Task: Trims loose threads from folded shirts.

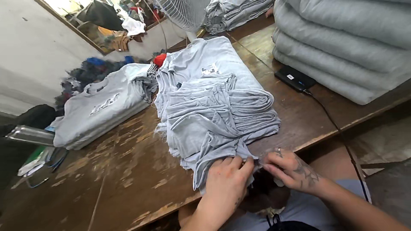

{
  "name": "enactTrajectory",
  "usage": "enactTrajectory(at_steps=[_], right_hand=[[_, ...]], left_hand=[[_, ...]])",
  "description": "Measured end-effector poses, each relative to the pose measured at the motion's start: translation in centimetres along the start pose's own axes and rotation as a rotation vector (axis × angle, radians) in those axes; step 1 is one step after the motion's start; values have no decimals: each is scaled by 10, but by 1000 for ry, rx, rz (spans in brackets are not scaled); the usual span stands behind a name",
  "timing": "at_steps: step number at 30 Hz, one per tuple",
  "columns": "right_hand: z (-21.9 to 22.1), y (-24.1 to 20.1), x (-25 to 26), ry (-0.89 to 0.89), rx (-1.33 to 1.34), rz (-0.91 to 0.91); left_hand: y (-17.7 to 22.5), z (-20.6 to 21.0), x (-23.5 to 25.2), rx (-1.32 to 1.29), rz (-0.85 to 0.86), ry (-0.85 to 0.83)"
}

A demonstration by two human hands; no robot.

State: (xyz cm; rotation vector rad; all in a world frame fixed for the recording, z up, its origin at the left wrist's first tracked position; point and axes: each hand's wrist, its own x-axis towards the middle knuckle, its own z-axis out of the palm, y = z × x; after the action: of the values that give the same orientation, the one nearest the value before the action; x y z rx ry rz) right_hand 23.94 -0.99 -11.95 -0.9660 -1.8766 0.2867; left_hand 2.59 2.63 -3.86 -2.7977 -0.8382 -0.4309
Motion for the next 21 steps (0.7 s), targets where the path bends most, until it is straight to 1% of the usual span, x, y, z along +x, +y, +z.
enactTrajectory(at_steps=[2,4,6,8,9,11,13,15,17,19,21], right_hand=[[2,1,-2,-18,127,-21],[3,2,-3,-1,130,-37],[4,0,1,14,-20,-38],[9,-3,11,-24,-230,-1],[15,-4,16,-51,-311,35],[27,-1,25,-59,-376,67],[31,6,27,-2,-300,13],[21,9,20,10,-94,-15],[8,10,12,-29,82,-19],[1,9,6,-95,163,-20],[0,5,3,-113,204,-16]], left_hand=[[-2,5,-3,-2,-39,-16],[-8,3,-7,-115,-100,-27],[-15,0,-11,-316,-172,-3],[-22,7,-11,-503,-262,30],[-25,14,-10,-568,-311,44],[-30,29,-11,-632,-376,65],[-32,33,-15,-646,-375,77],[-31,26,-22,-625,-356,59],[-30,14,-30,-537,-303,41],[-29,1,-34,-426,-224,17],[-25,-8,-32,-332,-139,7]])
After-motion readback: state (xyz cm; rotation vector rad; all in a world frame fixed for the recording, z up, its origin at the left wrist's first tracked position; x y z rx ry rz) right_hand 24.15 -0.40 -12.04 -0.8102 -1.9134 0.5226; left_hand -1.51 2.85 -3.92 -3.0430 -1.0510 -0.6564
